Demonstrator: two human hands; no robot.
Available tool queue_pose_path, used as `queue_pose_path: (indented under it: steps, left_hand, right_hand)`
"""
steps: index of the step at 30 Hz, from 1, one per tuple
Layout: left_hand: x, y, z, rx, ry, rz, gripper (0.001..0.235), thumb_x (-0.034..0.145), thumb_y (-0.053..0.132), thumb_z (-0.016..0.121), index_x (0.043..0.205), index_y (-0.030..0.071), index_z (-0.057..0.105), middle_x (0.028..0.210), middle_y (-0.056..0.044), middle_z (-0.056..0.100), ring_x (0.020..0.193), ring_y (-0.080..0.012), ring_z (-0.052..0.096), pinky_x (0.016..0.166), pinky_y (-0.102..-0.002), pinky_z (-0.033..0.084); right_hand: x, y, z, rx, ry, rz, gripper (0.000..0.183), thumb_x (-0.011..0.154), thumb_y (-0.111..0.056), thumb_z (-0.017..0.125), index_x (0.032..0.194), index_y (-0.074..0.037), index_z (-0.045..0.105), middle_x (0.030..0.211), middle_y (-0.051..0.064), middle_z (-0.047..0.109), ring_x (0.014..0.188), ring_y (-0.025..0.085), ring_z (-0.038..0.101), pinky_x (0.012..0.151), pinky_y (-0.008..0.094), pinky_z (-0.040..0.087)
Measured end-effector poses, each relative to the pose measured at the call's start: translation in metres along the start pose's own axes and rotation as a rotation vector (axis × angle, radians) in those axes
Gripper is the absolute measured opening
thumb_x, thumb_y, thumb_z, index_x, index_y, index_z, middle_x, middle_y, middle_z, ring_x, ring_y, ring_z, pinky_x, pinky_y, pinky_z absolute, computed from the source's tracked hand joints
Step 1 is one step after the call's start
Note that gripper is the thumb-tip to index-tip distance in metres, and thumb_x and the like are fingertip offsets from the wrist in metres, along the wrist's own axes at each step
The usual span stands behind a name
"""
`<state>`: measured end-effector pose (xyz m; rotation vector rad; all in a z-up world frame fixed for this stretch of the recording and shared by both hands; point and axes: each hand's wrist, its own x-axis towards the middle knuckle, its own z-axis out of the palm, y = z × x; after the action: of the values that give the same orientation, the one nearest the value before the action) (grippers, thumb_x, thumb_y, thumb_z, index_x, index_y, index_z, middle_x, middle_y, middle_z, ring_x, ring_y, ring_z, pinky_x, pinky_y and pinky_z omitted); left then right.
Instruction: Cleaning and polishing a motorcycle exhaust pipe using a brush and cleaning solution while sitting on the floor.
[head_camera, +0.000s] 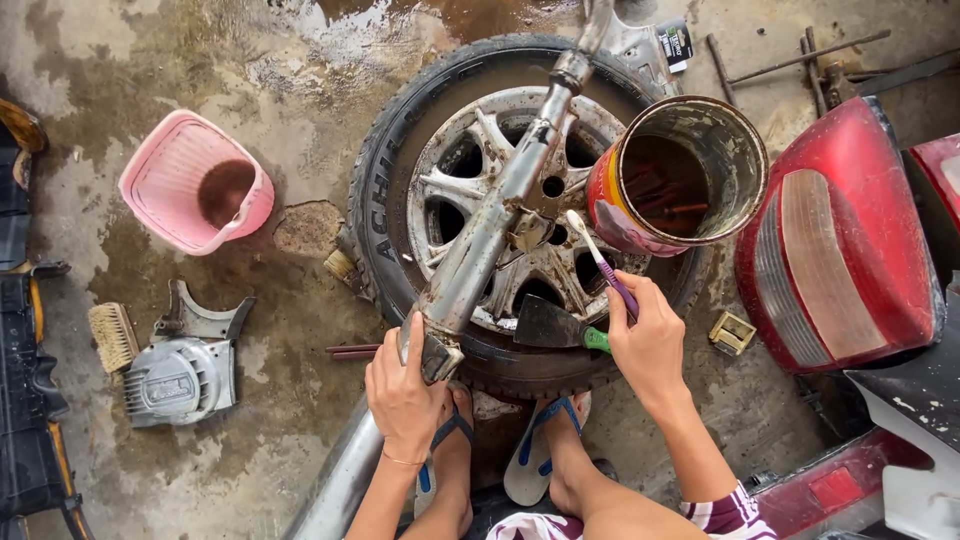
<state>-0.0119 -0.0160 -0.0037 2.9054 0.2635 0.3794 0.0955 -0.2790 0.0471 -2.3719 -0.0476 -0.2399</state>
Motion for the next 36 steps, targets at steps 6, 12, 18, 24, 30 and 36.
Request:
queue_pose_path:
  steps: [6,12,18,24,30,36]
  left_hand:
    - [-0.008,0.007,0.001,0.105,0.08,0.069,0.083,0.071,0.005,0.065,0.152,0.018,0.05,0.136,-0.019,0.057,0.11,-0.0328,0.058,0.089,-0.042,0.044]
    - [-0.014,0.008,0.008,0.137,0.098,0.078,0.079,0.075,0.005,0.065,0.151,0.019,0.051,0.139,-0.019,0.056,0.116,-0.0334,0.058,0.096,-0.045,0.045]
    - [-0.017,0.015,0.01,0.142,0.068,0.079,0.076,0.082,0.011,0.064,0.155,0.017,0.044,0.14,-0.019,0.056,0.121,-0.0335,0.058,0.097,-0.045,0.044]
    - [-0.018,0.02,0.014,0.127,0.087,0.116,0.083,0.075,0.011,0.068,0.155,0.014,0.044,0.14,-0.021,0.058,0.12,-0.0356,0.06,0.097,-0.047,0.046]
    - [-0.018,0.021,0.014,0.202,0.084,0.114,0.067,0.085,0.011,0.063,0.151,0.015,0.049,0.141,-0.019,0.057,0.121,-0.0346,0.059,0.098,-0.047,0.046]
    - [-0.026,0.016,0.021,0.193,0.1,0.118,0.075,0.082,0.003,0.063,0.153,0.015,0.046,0.141,-0.02,0.058,0.123,-0.0342,0.06,0.101,-0.048,0.046]
  right_hand:
    - [0.0,-0.001,-0.005,-0.002,0.012,-0.006,0.021,0.094,0.002,0.069,0.114,0.004,0.065,0.098,0.013,0.073,0.073,0.02,0.066,0.062,0.031,0.051]
    - [0.003,0.015,0.007,0.028,-0.325,0.38,0.028,0.098,-0.011,0.054,0.123,-0.001,0.062,0.082,0.012,0.071,0.058,0.021,0.063,0.05,0.035,0.048]
    - [-0.029,0.029,0.041,0.201,-0.42,0.451,0.022,0.097,-0.012,0.052,0.119,-0.006,0.052,0.098,0.014,0.074,0.075,0.03,0.068,0.07,0.043,0.052]
    - [-0.024,0.032,0.038,0.152,-0.376,0.298,0.027,0.097,-0.01,0.053,0.121,0.003,0.05,0.111,0.027,0.071,0.087,0.045,0.071,0.073,0.052,0.054]
    - [0.03,-0.007,-0.07,-0.25,0.197,-0.142,0.016,0.093,0.001,0.071,0.108,0.004,0.07,0.098,0.013,0.075,0.065,0.022,0.064,0.055,0.031,0.049]
    - [0.142,0.09,-0.054,-0.965,-0.067,-0.185,0.015,0.085,-0.026,0.075,0.085,-0.011,0.071,0.071,0.006,0.069,0.058,0.026,0.066,0.053,0.037,0.053]
